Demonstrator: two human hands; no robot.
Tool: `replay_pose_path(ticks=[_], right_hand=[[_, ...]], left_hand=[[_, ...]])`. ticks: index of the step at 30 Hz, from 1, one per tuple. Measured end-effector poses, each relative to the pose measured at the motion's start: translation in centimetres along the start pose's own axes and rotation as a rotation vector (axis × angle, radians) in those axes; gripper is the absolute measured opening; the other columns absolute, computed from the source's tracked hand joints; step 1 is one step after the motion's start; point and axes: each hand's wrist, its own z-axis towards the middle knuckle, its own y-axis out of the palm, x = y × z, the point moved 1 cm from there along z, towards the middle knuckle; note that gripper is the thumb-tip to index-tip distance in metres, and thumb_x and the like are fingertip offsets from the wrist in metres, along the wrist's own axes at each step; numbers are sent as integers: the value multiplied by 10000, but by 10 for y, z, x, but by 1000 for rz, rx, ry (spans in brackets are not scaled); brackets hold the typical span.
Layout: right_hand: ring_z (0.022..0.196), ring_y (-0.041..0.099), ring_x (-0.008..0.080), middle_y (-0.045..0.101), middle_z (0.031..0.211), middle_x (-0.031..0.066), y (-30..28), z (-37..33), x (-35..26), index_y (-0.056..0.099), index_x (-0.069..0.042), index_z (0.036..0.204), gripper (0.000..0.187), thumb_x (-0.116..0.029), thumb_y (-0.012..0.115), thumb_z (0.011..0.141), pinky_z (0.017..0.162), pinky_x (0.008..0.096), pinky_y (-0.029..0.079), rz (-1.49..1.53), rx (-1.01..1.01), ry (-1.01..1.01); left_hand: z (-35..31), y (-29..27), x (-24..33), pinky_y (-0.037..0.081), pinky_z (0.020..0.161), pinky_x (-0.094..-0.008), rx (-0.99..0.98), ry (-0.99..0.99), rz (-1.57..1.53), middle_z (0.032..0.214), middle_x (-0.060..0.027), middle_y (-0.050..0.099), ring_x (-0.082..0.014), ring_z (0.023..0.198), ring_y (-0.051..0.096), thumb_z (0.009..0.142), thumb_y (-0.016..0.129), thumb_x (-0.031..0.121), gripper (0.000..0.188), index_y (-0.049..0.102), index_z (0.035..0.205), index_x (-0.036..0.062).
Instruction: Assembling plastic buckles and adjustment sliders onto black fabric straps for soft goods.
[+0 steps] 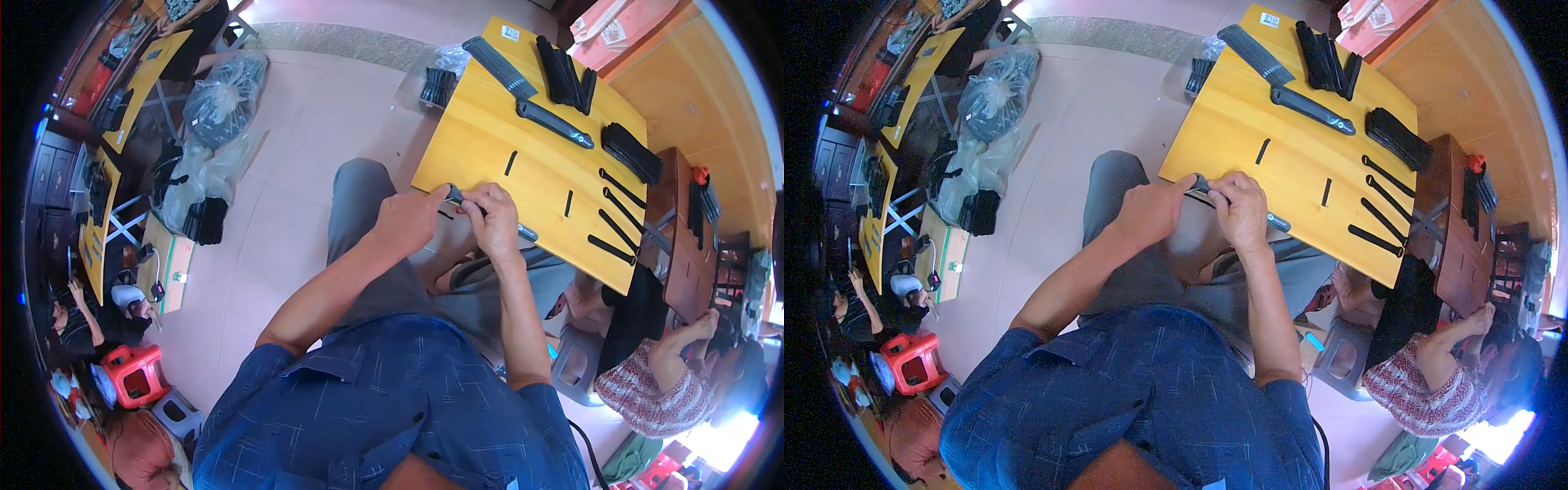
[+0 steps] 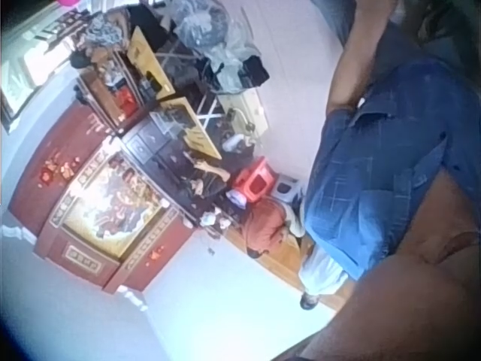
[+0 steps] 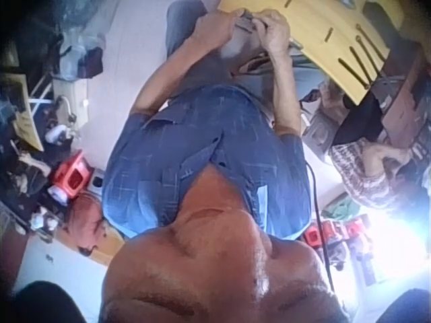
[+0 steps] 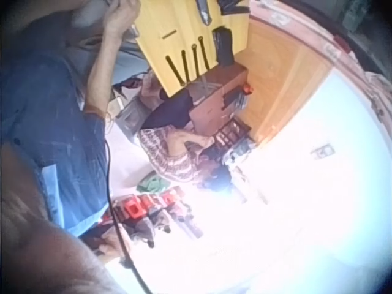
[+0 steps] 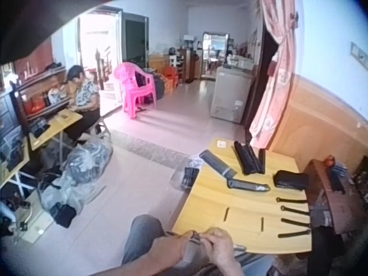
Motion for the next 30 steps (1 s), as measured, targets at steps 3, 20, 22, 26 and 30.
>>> replay_pose_path(ticks=[3, 20, 22, 26, 30], right_hand=[[871, 645, 316, 656, 872, 109, 0, 0, 2, 779, -55, 938, 127, -71, 763, 813, 792, 433, 517, 25, 2, -5], [857, 638, 319, 662, 872, 119, 3, -2, 1, 770, -39, 959, 141, -39, 746, 820, 783, 415, 508, 44, -9, -26], [856, 637, 318, 661, 873, 119, 2, -1, 2, 771, -40, 961, 141, -39, 745, 823, 786, 414, 507, 38, -12, -31], [872, 633, 315, 658, 885, 119, -5, -8, 11, 770, -40, 967, 141, -41, 739, 829, 801, 409, 507, 36, -22, -32], [895, 631, 318, 655, 901, 124, -11, -6, 15, 766, -39, 972, 143, -47, 738, 832, 817, 412, 507, 40, -58, 0]], left_hand=[[-1, -2, -1, 575, 663, -498, 2, -9, -15, 854, -169, 729, -350, 767, 733, 922, 551, 109, 466, 612, 1384, 104], [-5, 10, -15, 568, 681, -533, 38, -56, -98, 917, -156, 739, -375, 807, 720, 982, 552, 178, 421, 635, 1389, 248], [-6, 12, -18, 568, 683, -534, 72, -46, -126, 915, -160, 738, -376, 817, 720, 979, 554, 177, 416, 640, 1381, 235], [-6, 13, -46, 578, 713, -495, 112, -111, -1, 901, -167, 737, -348, 843, 727, 952, 537, 130, 422, 672, 1348, 186], [-5, -9, -64, 576, 730, -494, 255, -84, -128, 946, -158, 743, -353, 861, 726, 982, 529, 155, 394, 658, 1354, 167]])
